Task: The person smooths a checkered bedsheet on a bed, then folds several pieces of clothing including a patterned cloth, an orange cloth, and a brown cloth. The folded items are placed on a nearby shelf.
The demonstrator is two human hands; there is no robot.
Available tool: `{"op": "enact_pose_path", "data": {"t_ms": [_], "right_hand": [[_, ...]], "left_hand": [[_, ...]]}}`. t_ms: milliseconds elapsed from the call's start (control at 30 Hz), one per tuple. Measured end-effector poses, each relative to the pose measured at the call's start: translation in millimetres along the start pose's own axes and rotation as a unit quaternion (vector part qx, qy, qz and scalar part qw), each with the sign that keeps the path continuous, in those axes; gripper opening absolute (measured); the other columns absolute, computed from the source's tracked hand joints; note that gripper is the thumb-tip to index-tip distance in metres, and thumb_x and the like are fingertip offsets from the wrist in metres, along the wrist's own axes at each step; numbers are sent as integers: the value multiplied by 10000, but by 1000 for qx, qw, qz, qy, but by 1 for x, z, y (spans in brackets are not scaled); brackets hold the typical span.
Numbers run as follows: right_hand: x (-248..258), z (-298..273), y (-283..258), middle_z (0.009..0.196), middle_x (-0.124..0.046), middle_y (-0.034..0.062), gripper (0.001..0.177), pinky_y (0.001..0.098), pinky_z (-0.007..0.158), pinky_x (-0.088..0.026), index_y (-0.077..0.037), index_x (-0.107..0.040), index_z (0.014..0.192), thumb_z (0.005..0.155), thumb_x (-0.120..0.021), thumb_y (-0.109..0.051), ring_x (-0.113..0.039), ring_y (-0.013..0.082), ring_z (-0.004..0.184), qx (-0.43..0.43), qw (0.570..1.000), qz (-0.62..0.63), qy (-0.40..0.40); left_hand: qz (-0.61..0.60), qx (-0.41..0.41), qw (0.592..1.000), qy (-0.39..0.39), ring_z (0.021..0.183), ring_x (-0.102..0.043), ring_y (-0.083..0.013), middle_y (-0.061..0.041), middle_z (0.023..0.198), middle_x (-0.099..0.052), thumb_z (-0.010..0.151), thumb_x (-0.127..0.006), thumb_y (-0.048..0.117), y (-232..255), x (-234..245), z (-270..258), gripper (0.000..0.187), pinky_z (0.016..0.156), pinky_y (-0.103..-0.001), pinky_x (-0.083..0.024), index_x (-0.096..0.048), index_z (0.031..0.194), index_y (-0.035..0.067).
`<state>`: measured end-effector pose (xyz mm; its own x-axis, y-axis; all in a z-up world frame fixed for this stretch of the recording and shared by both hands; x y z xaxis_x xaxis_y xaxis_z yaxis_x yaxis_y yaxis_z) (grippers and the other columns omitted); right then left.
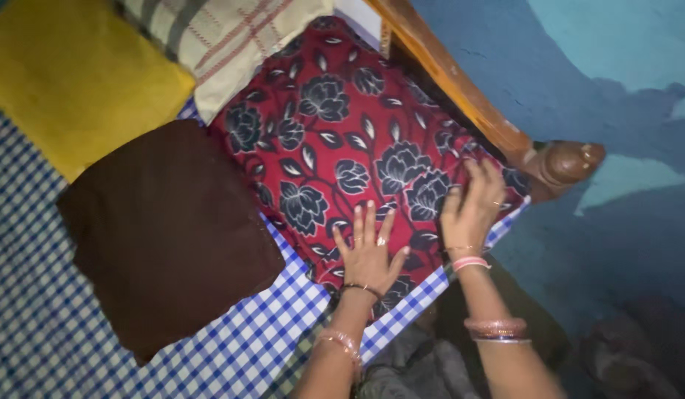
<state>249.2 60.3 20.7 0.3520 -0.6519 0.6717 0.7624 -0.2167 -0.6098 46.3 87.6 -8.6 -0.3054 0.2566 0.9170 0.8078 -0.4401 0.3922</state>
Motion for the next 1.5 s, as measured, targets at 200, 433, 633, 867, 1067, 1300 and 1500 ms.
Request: {"op": "enact_pose_path", "data": {"t_ms": [200, 433, 633, 867, 1067, 1300, 1500], "right_hand": [[-66, 16, 7, 1596, -433, 132, 450, 643, 1200, -229, -272, -566, 1392, 948, -622, -225, -360, 367, 1509, 61, 966, -166, -189], [-80, 65, 54, 1587, -348, 210, 638, 676, 1050, -285, -251, -518, 1470, 855, -686, -219, -345, 504, 1389, 83, 942, -219, -242], [-56, 105, 40, 1234, -664, 168, 342, 516, 991, -498, -204, -732, 1184, 854, -723, -113, -633, 395, 1172, 125, 949, -167, -236], [-32, 114, 26, 1105, -674, 159, 187, 509, 952, -504, -148, -758, 1010, 863, -710, -43, -640, 387, 1082, 174, 963, -134, -156], [-28, 102, 24, 1167, -620, 231, 416, 530, 935, -482, -78, -648, 1258, 846, -699, -79, -602, 445, 1048, 143, 966, -112, -182], [-74, 51, 2, 1177, -577, 253, 501, 513, 978, -481, -49, -535, 1350, 869, -655, -119, -570, 461, 1128, 133, 938, -1, -321], [-85, 42, 16, 1155, -575, 256, 620, 493, 966, -485, -54, -503, 1376, 803, -719, -146, -574, 429, 1079, 77, 944, 21, -320]], "left_hand": [[-2, -26, 999, 20, 1547, -168, -299, -111, 1680, -232, 902, -653, 436, -11, 10, 23, 662, 1130, -734, -51, -460, 1512, 262], [-87, 113, 989, -33, 1235, -593, -334, -95, 1383, -553, 826, -786, 296, -57, 17, 31, 560, 1015, -471, -486, -567, 1330, 189], [-193, 153, 968, -39, 992, -730, -318, -88, 1060, -762, 854, -765, 334, -64, 24, 49, 209, 893, -440, -577, -759, 1022, 211], [-140, 193, 969, 72, 937, -710, -342, -75, 1029, -743, 836, -757, 311, -67, 40, 54, 173, 790, -477, -554, -752, 953, 183], [-207, 130, 968, 58, 856, -732, -296, -73, 985, -747, 849, -742, 350, -72, 20, 55, 222, 767, -411, -574, -744, 923, 140], [-214, 55, 975, -5, 764, -715, -311, -159, 919, -728, 763, -854, 431, -121, 28, -10, 506, 699, -423, -562, -715, 1013, 14], [-308, 152, 936, -77, 608, -464, -114, -49, 684, -528, 849, -849, 333, -175, 1, -39, 395, 526, -320, -411, -731, 1029, 3]]}}
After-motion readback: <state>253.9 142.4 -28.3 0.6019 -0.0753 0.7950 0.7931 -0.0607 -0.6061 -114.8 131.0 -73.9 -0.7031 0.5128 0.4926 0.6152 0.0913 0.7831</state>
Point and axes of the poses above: each hand's wrist, its own z-axis towards the middle knuckle, its own x-axis out of the back of the hand, y = z × x, the point moved 10 cm from there along z, towards the middle knuckle
